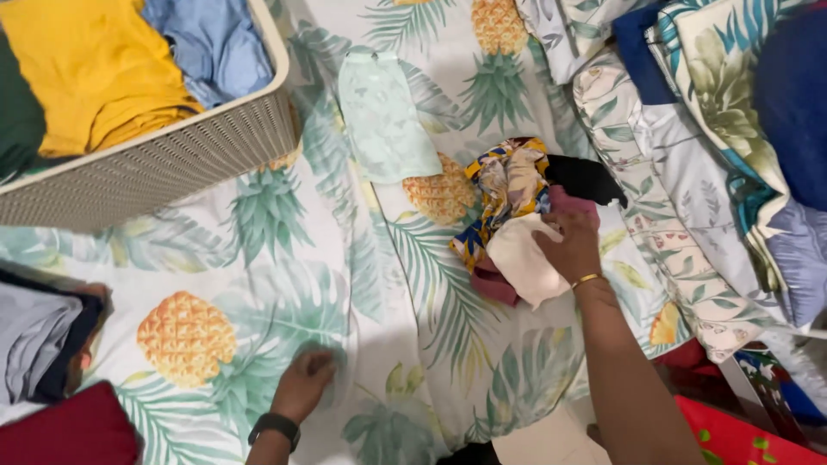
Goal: Folding various items of clothing on a bed and placing them into organized laundry baskets.
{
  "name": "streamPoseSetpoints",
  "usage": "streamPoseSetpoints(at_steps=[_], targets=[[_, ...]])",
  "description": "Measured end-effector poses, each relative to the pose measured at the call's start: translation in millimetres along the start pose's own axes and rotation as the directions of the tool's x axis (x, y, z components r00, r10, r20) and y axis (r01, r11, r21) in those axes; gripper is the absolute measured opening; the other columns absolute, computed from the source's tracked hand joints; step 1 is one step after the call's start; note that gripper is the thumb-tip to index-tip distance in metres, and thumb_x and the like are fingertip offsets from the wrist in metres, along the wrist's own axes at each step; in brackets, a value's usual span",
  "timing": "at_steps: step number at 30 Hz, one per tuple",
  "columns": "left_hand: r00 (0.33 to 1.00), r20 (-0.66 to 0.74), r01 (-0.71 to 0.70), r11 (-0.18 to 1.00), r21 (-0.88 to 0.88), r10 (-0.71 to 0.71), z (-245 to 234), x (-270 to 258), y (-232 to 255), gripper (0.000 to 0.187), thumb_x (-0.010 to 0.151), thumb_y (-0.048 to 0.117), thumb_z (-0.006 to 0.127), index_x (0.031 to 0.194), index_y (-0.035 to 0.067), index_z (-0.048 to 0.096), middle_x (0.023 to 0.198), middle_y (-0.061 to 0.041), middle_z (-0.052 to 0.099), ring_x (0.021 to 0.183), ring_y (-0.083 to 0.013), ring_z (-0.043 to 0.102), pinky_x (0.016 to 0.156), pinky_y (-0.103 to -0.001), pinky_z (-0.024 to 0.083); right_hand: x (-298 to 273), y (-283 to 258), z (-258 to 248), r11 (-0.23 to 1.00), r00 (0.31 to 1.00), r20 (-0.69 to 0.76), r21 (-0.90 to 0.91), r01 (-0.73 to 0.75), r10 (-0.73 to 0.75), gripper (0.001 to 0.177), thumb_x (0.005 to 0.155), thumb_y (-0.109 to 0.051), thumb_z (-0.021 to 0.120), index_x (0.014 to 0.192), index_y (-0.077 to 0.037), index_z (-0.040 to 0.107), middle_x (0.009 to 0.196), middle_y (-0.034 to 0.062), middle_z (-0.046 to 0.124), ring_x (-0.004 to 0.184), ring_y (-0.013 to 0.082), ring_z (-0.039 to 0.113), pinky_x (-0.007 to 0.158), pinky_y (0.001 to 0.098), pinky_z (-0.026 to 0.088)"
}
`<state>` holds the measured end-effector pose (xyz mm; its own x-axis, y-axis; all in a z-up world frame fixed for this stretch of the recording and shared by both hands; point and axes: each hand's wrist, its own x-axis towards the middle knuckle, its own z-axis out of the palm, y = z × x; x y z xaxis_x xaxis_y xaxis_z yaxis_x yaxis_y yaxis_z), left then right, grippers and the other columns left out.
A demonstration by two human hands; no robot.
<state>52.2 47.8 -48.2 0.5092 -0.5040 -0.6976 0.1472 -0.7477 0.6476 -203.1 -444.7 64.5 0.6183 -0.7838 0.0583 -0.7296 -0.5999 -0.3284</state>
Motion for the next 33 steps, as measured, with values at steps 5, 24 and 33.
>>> streamPoseSetpoints(at_steps=[5,24,33], targets=[[0.997,-0.012,-0.072,0.996,-0.052,0.072,2.3,-7.7,35.6,0.04,0.085,0.027,0.074,0.121,0.01,0.071,0.101,-0.01,0.078,0.092,-0.0206,0.073,0.083,-0.032,0.056,-7.2,2.8,14.5,0.983,0.998,0.066,0.18,-0.03,0.018,0.034,0.085,-0.027,0.076,0.111,-0.005,0.073,0.105,0.016,0.074,0.1,0.0313,0.07,0.089,0.0421,0.055],[0.96,-0.266,-0.268,0.547,-0.793,0.085,-30.1,-72.6,91.1,0.021,0.103,0.013,0.068,0.119,0.0,0.073,0.104,-0.001,0.071,0.094,-0.0099,0.06,0.082,-0.025,0.049,-139.6,-297.1,76.9,0.307,0.77,0.627,0.715,-0.628,0.118,0.06,0.09,-0.028,0.068,0.145,-0.018,0.046,0.138,0.0027,0.055,0.122,0.0179,0.059,0.093,0.0388,0.054],[0.961,-0.214,-0.133,0.382,-0.915,-0.176,-54.6,-77.7,22.0,0.031,0.095,0.023,0.062,0.121,0.007,0.068,0.095,-0.004,0.072,0.076,-0.0144,0.067,0.065,-0.028,0.053,-211.8,-288.9,172.4,0.634,0.828,0.559,0.655,-0.411,-0.041,0.077,0.082,-0.021,0.083,0.145,-0.006,0.041,0.138,0.0077,0.056,0.117,0.0197,0.059,0.09,0.036,0.053]])
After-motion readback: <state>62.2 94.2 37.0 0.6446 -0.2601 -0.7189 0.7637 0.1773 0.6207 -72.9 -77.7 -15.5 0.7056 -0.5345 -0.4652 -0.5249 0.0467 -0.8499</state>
